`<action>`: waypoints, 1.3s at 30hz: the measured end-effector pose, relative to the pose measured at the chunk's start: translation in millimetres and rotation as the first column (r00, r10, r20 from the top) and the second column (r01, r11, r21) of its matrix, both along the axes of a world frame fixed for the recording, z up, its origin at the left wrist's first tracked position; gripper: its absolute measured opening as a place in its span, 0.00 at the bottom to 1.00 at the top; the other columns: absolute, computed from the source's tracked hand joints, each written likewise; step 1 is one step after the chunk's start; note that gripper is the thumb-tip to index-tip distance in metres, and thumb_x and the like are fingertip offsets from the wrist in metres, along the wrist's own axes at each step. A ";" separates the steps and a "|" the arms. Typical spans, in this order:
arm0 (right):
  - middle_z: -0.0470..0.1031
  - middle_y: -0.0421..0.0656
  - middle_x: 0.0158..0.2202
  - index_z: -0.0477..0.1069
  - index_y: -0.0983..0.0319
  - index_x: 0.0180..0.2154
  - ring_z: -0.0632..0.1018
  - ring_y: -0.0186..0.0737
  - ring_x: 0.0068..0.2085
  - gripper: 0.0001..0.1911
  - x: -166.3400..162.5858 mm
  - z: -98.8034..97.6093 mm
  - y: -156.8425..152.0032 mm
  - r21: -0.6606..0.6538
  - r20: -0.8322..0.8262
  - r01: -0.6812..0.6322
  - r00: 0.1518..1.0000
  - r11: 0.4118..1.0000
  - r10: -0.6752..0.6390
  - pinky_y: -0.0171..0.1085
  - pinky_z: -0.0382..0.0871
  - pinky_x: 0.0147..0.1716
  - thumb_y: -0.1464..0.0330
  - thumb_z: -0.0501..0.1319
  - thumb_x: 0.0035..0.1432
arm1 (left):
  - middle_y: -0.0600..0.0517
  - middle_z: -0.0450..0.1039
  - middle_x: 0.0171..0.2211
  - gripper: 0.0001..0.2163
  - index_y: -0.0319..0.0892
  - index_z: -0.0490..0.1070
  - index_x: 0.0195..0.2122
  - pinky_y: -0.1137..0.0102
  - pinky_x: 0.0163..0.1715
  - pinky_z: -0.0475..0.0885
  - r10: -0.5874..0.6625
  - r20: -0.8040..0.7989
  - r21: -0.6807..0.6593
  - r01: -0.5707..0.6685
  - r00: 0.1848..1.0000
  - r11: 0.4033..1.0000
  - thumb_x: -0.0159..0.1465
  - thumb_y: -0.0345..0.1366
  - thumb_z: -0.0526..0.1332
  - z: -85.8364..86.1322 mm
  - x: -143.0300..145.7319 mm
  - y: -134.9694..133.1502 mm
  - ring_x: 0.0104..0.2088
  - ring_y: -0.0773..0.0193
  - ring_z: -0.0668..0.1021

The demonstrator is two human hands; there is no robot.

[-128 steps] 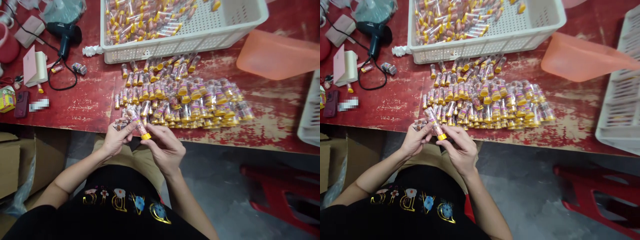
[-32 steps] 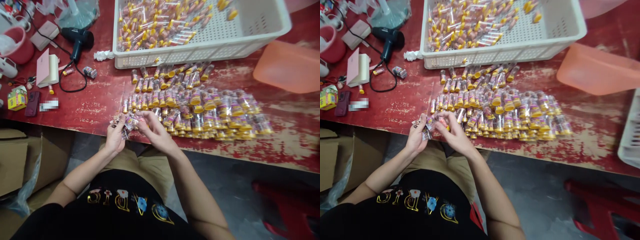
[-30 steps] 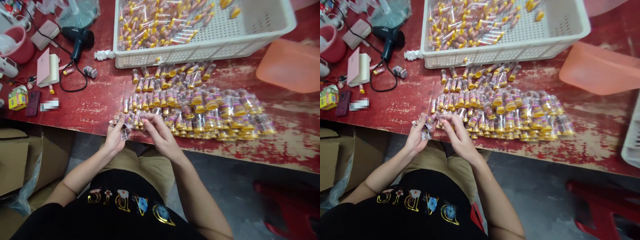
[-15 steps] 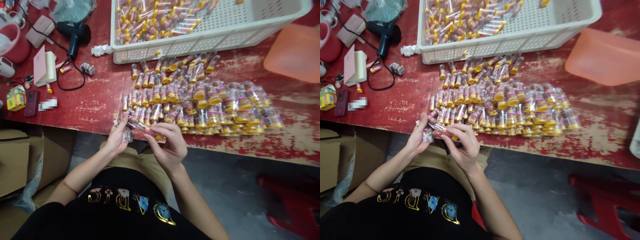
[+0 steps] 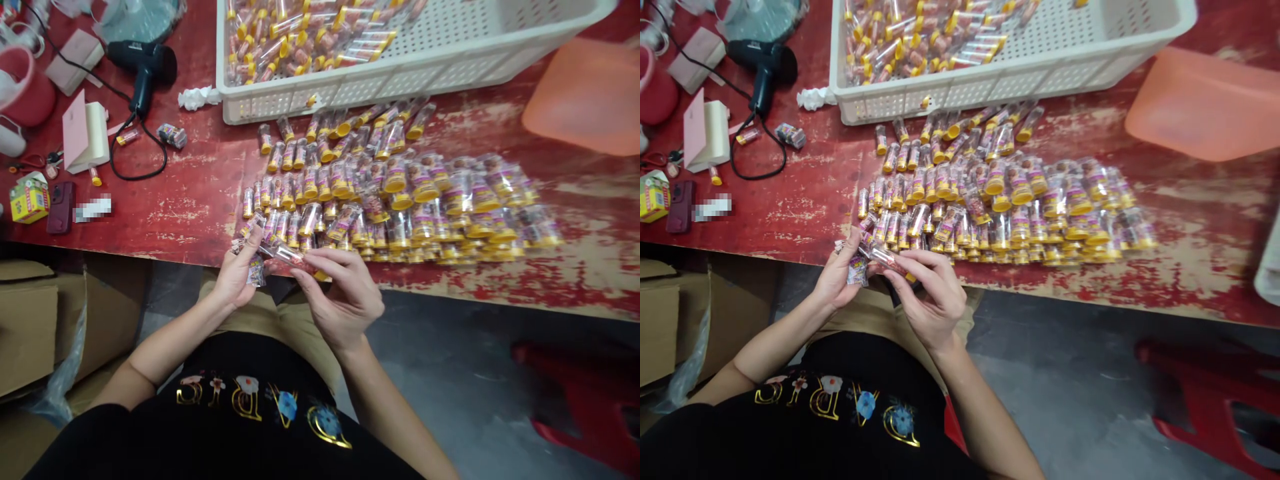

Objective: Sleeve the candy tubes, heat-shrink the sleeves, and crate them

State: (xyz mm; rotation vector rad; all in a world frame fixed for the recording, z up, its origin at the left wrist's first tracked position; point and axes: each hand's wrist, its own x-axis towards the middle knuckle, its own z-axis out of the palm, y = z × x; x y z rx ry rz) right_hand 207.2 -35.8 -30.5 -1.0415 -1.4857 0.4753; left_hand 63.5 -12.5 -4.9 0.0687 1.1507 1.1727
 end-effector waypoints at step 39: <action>0.78 0.41 0.34 0.82 0.53 0.43 0.79 0.37 0.33 0.14 -18.8 16.0 -7.7 -0.046 0.023 0.094 0.995 0.995 -0.093 0.38 0.74 0.31 0.76 0.69 0.57 | 0.51 0.80 0.42 0.36 0.53 0.72 0.61 0.75 0.25 0.76 -0.098 -0.160 0.278 0.140 0.982 0.950 0.50 0.40 0.79 7.5 -6.1 -28.6 0.29 0.67 0.79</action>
